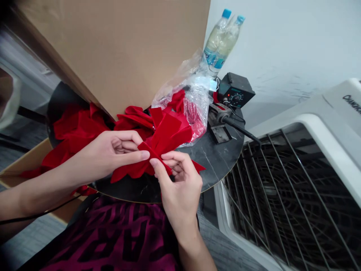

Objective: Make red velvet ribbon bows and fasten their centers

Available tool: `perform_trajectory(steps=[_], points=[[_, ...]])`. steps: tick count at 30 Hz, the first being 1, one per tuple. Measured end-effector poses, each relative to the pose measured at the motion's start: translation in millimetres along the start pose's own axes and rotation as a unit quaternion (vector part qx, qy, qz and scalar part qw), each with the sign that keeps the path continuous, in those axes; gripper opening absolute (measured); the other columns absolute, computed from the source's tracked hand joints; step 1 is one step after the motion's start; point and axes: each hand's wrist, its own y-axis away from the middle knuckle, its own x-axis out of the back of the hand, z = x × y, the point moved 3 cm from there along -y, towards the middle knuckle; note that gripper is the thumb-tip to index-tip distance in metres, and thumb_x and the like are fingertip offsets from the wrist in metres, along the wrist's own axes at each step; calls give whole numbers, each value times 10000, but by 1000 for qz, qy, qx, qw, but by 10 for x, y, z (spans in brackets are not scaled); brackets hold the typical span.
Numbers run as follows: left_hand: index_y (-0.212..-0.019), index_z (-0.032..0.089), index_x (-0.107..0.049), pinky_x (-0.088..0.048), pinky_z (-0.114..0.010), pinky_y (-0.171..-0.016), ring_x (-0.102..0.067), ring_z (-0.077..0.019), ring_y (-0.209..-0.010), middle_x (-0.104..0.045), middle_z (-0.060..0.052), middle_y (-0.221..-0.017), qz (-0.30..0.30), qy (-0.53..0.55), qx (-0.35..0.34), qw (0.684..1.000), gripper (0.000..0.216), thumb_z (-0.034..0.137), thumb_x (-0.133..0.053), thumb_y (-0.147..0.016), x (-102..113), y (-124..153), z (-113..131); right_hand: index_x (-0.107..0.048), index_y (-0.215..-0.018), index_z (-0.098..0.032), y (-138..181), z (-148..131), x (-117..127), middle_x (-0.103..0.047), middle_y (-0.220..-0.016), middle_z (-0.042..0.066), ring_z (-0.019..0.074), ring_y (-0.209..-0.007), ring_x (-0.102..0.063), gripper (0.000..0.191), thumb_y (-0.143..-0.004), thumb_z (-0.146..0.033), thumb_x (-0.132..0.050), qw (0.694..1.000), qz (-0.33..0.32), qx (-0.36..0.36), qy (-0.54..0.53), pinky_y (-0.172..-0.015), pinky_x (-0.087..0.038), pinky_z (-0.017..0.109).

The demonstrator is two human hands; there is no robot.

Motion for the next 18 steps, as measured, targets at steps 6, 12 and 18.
perform_trajectory(steps=[6,12,18], points=[[-807,182,-731,-585,-195,-684,-769,-149,-740,-816,5,-788,-6,-16,-8,1000,168,243,-886,-799,-17,1,-21,-768,-911,-239,66,68,123,-700,-753,-17,123,-599,-657,117,-876,-318,-847,999,-25,-3,35,-556,-550,257],[-868,196,-796,-630,-199,-824,-803,-175,-901,-848,-3,-945,23,-7,-36,999,142,188,-902,-774,4,7,-16,-788,-923,-258,24,39,142,-764,-959,20,177,-887,-724,34,-902,-263,-813,996,-31,54,58,-841,-611,327],[-913,215,-842,-665,-255,-843,-823,-232,-914,-859,-19,-956,61,-4,-31,998,170,207,-909,-757,48,21,-73,-777,-875,-228,-12,77,57,-790,-828,16,179,-746,-752,126,-836,-311,-863,1000,10,-8,4,-733,-653,311]])
